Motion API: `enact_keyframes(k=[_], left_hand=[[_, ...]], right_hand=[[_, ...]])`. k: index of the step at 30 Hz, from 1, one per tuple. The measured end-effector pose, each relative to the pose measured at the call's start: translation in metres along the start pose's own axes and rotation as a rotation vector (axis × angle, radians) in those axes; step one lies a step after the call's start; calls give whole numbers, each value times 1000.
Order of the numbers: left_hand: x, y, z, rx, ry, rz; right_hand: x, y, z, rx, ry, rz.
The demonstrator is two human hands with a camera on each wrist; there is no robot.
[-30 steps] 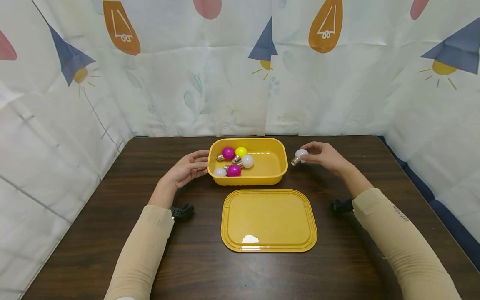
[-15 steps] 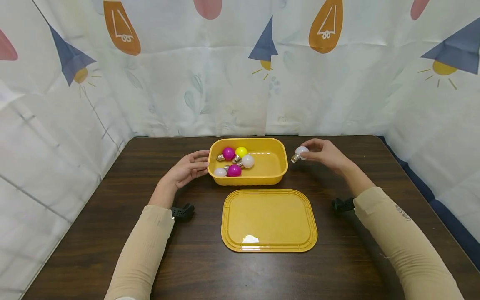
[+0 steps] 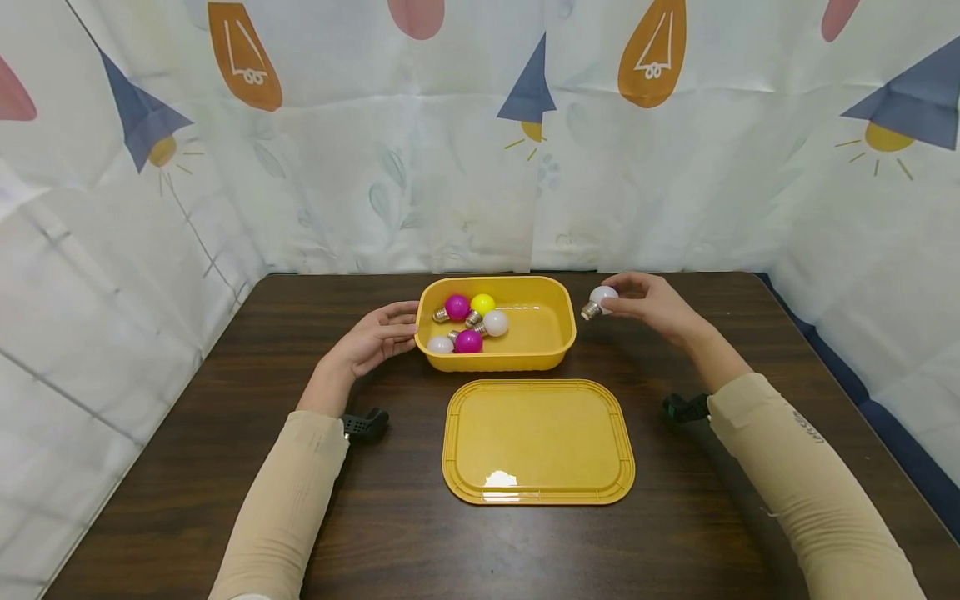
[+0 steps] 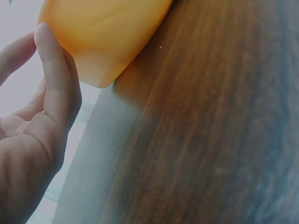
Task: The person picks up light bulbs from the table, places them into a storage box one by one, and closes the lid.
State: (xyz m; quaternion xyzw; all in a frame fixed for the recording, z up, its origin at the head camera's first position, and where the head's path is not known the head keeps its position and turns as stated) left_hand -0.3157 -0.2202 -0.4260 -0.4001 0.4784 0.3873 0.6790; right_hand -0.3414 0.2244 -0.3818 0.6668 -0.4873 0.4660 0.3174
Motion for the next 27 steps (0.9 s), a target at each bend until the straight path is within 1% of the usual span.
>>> enact_keyframes(k=[6,14,21,27], left_hand=[[0,0,0,-16,-10,-6],[0,0,0,5,-2,0],[0,0,0,-11,-4,-14],[0,0,0,-6,6,-3]], right_hand=[[5,0,1,-2,37,-4],[12,1,4,0,-29,-24],[21,1,10,32,-7,-44],[29,1,17,55,3,-67]])
Point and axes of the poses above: each hand's wrist, its own y-axis towards the middle knuckle, its own z-axis out of the palm, x = y × z, the point moved 6 cm from there along y, towards the middle knuckle, and after that the axes turned 1 degree about -z, right-handed, at the moved point
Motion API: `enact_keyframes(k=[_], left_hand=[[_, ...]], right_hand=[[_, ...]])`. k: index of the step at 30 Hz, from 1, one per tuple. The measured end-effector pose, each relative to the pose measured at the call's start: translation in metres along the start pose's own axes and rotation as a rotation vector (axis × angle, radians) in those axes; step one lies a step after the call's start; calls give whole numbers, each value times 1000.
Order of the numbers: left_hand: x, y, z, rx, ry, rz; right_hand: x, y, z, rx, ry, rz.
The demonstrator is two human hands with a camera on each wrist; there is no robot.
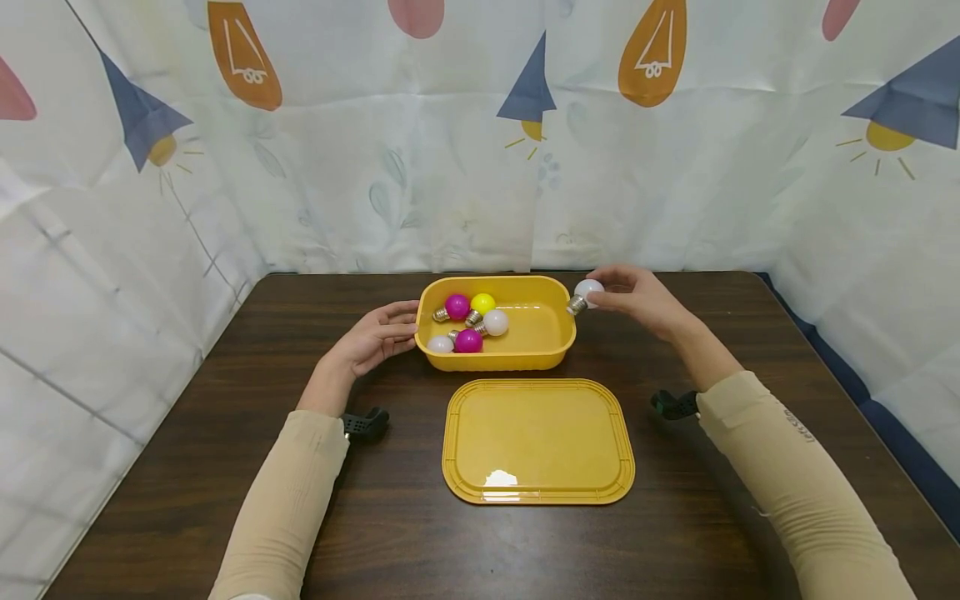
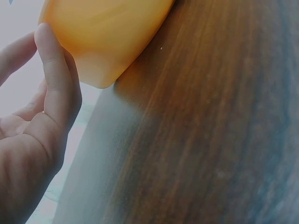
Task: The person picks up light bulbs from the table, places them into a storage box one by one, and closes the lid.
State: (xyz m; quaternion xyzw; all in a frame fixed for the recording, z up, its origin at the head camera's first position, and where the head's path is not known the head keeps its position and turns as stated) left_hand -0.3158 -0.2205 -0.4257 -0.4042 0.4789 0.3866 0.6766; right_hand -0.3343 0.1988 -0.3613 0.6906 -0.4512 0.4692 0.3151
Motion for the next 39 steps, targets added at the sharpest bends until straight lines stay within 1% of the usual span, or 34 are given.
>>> enact_keyframes(k=[8,11,19,34,39], left_hand=[[1,0,0,-11,-5,-5],[0,-1,1,-1,5,-2],[-2,-1,1,-8,13,-9],[-1,-1,2,-10,11,-12],[0,-1,1,-10,15,-10]], right_hand=[[3,5,9,32,20,-17],[5,7,12,45,17,-22],[8,12,21,63,31,-28],[7,21,38,91,14,-46],[11,23,44,102,-1,-46]])
Point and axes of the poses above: each hand's wrist, its own y-axis towards the middle knuckle, its own z-axis out of the palm, x = y × z, the point moved 6 cm from there along y, towards the middle knuckle, and after that the axes turned 1 degree about -z, right-handed, at the moved point
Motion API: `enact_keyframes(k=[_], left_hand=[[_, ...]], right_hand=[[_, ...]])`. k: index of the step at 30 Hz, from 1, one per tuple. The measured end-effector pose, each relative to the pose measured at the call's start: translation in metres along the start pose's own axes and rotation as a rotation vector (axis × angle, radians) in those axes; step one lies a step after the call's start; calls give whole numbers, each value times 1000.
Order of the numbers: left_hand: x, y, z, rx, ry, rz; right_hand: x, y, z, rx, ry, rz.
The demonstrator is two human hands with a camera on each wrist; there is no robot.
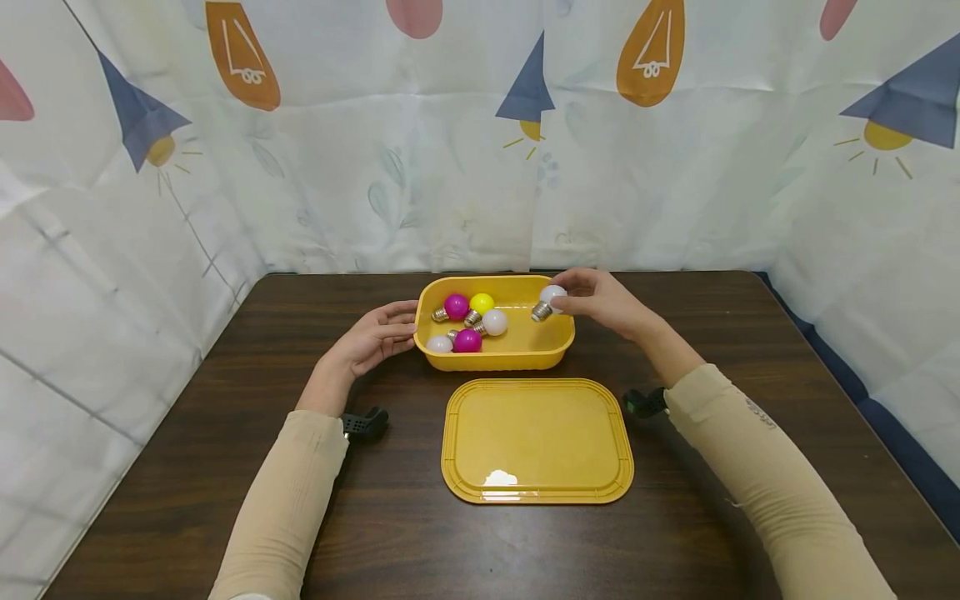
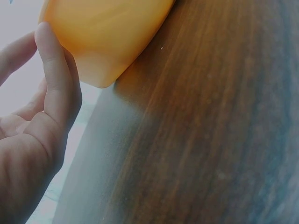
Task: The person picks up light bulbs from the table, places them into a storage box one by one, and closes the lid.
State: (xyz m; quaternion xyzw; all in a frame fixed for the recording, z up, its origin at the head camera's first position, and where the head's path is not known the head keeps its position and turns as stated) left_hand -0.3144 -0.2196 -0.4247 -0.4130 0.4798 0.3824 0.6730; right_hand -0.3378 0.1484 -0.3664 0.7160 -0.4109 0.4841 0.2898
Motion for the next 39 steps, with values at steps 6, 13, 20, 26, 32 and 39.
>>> enact_keyframes(k=[6,13,20,26,32,39], left_hand=[[0,0,0,6,2,7],[0,1,0,7,3,5],[0,0,-1,10,8,7],[0,1,0,10,4,8],[0,1,0,10,3,8],[1,1,-2,6,7,7]], right_hand=[[4,5,10,19,5,-16],[4,14,20,38,2,-18],[5,22,33,74,50,-10],[7,29,43,92,69,4],[6,33,48,97,41,19],[6,38,51,116,20,24]])
Point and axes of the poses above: each hand's wrist, its own y-axis towards the middle knuckle, its own z-axis out of the palm, x = y × z, the point moved 6 cm from there along y, towards the middle knuckle, and after that the axes turned 1 degree about -z, right-handed, at the moved point
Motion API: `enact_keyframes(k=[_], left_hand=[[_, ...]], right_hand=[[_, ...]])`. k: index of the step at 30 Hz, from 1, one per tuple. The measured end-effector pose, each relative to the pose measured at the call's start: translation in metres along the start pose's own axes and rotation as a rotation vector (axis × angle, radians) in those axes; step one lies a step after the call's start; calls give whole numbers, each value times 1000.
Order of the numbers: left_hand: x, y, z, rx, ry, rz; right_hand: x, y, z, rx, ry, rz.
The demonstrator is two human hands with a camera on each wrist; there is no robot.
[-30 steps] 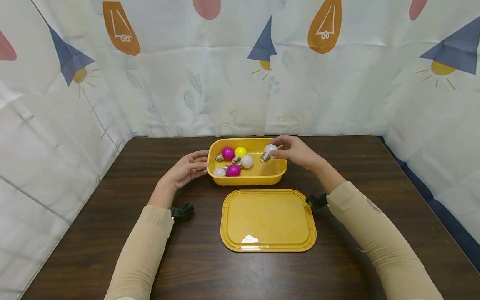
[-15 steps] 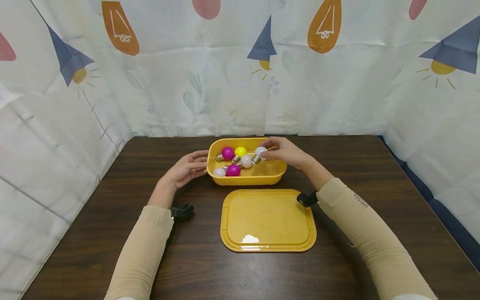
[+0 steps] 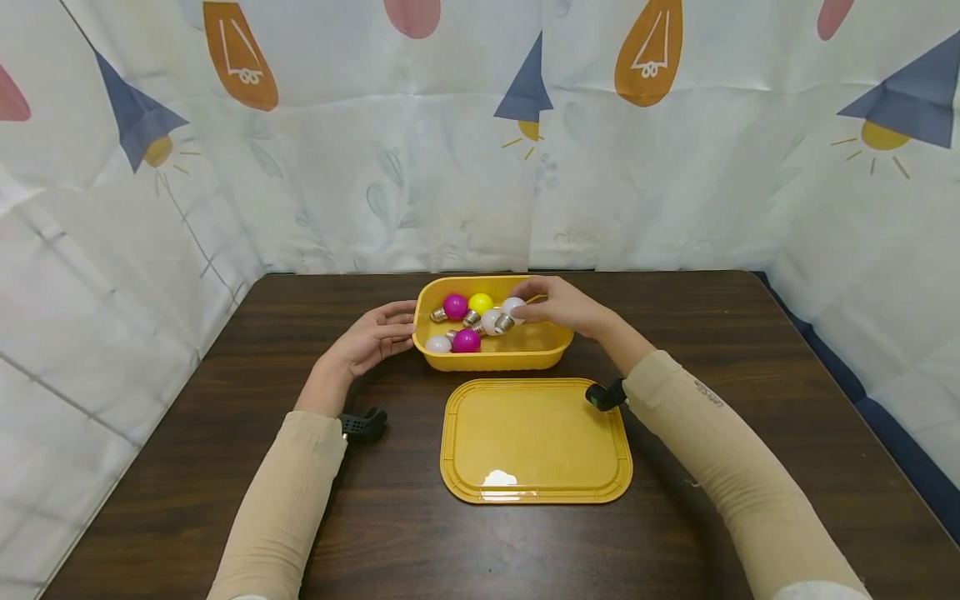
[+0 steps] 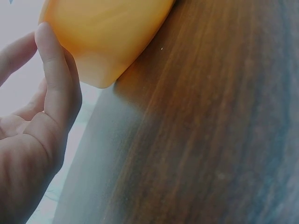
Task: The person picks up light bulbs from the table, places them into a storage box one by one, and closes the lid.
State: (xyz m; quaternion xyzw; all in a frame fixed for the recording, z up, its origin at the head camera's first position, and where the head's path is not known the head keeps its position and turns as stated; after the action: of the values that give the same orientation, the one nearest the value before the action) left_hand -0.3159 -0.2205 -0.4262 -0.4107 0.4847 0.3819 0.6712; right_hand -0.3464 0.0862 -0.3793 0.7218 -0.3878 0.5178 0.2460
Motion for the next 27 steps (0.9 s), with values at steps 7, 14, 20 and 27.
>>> enact_keyframes(k=[7,14,20,27], left_hand=[[2,-1,-1,-5,9,-4],[3,0,-1,-3,2,-1],[2,0,0,1,4,3],[1,0,0,4,5,11]], right_hand=[[2,5,10,66,-20,5],[0,8,16,99,-23,21],[0,7,16,126,-18,45],[-3,8,14,128,-61,121]])
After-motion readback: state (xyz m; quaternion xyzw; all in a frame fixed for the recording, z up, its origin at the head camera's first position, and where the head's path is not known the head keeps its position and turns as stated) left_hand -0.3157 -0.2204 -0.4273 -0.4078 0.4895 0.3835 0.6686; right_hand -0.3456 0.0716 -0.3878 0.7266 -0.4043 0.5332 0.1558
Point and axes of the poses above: each hand's wrist, its own y-axis towards the middle knuckle, its own z-axis out of the palm, x = y × z, the point moved 6 cm from there along y, towards the middle knuckle, and after that the axes turned 1 degree about -z, right-handed, at the moved point
